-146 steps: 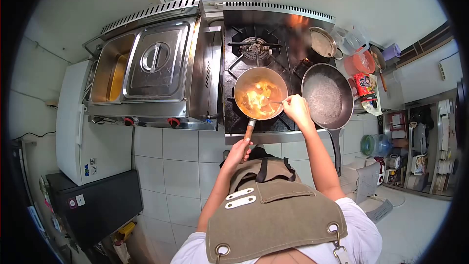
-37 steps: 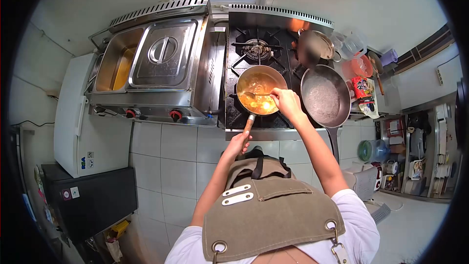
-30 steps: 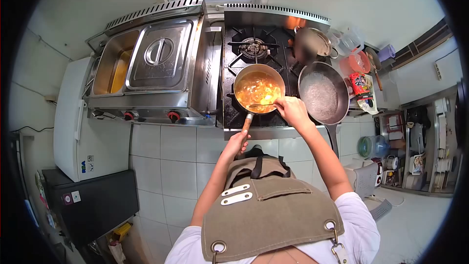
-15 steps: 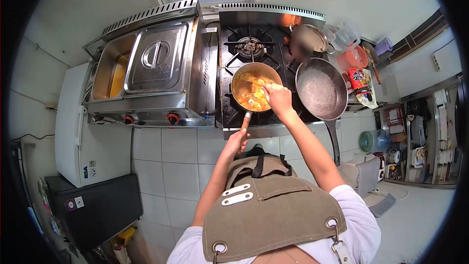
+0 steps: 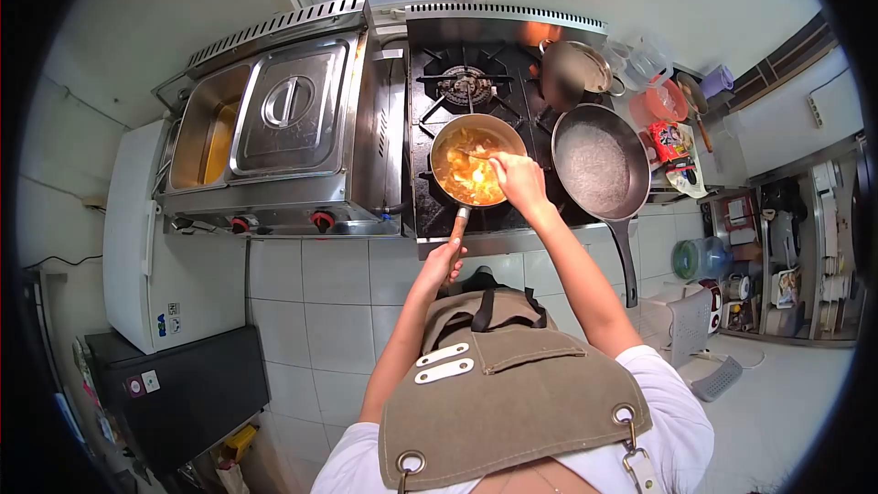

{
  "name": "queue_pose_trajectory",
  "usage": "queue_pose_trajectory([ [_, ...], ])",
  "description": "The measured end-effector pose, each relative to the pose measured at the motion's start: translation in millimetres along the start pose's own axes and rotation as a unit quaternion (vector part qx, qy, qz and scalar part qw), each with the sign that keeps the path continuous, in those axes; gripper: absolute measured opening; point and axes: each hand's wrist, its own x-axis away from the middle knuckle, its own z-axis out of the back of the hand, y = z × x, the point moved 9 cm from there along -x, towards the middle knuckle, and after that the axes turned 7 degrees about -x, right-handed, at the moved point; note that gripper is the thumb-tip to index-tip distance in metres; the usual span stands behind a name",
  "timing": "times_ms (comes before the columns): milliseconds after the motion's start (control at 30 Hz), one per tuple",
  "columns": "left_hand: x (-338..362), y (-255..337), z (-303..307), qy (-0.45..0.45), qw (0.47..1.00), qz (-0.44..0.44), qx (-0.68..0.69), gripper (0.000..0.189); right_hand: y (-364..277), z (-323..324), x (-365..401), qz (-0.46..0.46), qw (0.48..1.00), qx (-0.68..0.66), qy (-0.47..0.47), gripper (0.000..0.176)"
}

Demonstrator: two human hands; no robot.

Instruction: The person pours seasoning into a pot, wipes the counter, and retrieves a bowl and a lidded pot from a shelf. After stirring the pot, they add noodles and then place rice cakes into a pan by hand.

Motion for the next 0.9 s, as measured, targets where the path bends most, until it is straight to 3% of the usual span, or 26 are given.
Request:
queue_pose_trajectory([
  [400, 1, 0, 0, -0.007, 1.000, 0.008, 0.011, 0.039, -28, 24, 46, 0.091, 0.995, 0.000, -0.050, 0.015],
  [567, 1, 1, 0, -0.007, 1.000, 0.013, 0.007, 0.039, -26, 58, 56, 0.060, 0.994, 0.038, -0.084, 0.013],
  [700, 1, -1, 1, -0.002, 1.000, 0.016, 0.002, 0.039, -8, 93, 55, 0.017, 0.997, -0.068, 0.037, 0.015],
  [900, 1, -1, 1, -0.001, 1.000, 0.013, 0.003, 0.039, 13, 101, 48, -0.087, 0.981, -0.150, 0.083, 0.016],
])
